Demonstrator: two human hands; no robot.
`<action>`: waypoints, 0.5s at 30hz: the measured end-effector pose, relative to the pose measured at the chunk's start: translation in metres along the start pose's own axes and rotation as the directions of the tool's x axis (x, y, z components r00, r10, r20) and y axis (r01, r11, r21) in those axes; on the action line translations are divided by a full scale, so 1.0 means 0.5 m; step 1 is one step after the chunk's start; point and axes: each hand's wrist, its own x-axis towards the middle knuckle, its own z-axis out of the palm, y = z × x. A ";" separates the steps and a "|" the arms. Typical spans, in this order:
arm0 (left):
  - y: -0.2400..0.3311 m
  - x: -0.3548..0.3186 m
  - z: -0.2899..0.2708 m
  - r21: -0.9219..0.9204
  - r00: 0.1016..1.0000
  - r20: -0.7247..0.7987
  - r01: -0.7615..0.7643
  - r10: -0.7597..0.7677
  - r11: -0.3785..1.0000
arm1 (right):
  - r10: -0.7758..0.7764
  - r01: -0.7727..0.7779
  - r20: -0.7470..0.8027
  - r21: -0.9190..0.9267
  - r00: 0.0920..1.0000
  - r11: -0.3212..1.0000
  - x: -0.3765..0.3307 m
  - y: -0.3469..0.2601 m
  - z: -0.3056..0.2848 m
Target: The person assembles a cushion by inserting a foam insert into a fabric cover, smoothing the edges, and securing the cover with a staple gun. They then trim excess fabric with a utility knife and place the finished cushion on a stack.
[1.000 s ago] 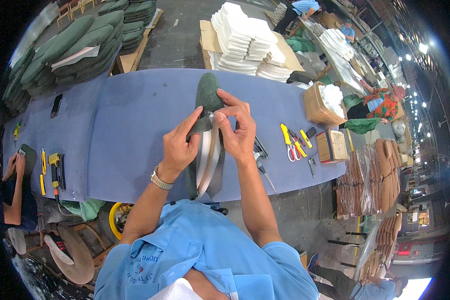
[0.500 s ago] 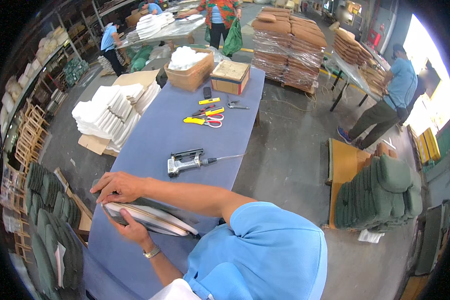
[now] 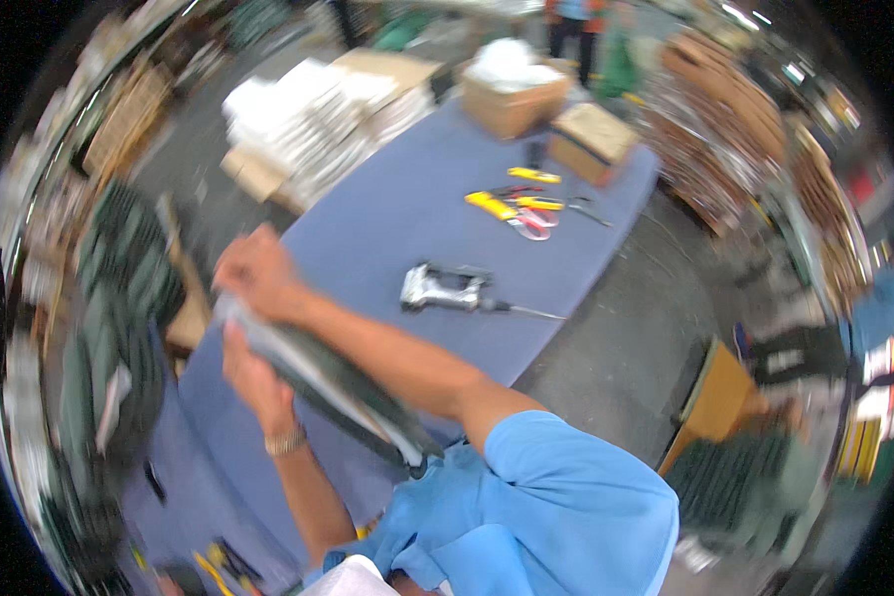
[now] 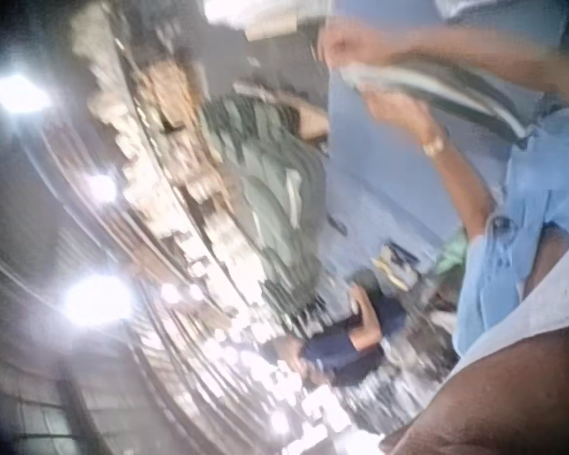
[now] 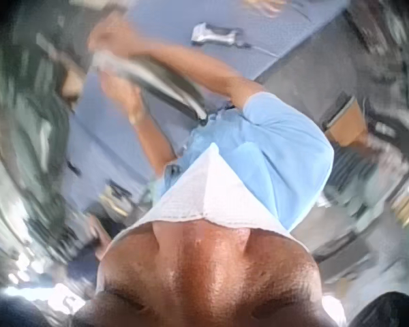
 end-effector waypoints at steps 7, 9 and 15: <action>-0.274 0.069 0.055 0.069 0.944 -0.184 0.292 -0.276 0.954 | 0.460 -0.451 0.025 -0.156 0.888 0.879 -0.161 0.250 0.019; -0.285 0.081 0.075 0.243 0.941 -0.195 0.319 -0.276 0.916 | 0.514 -0.490 0.085 -0.199 0.854 0.848 -0.149 0.289 0.015; -0.305 0.149 0.091 0.387 0.969 -0.142 0.240 -0.200 0.890 | 0.672 -0.656 0.194 -0.150 0.714 0.740 -0.117 0.347 -0.004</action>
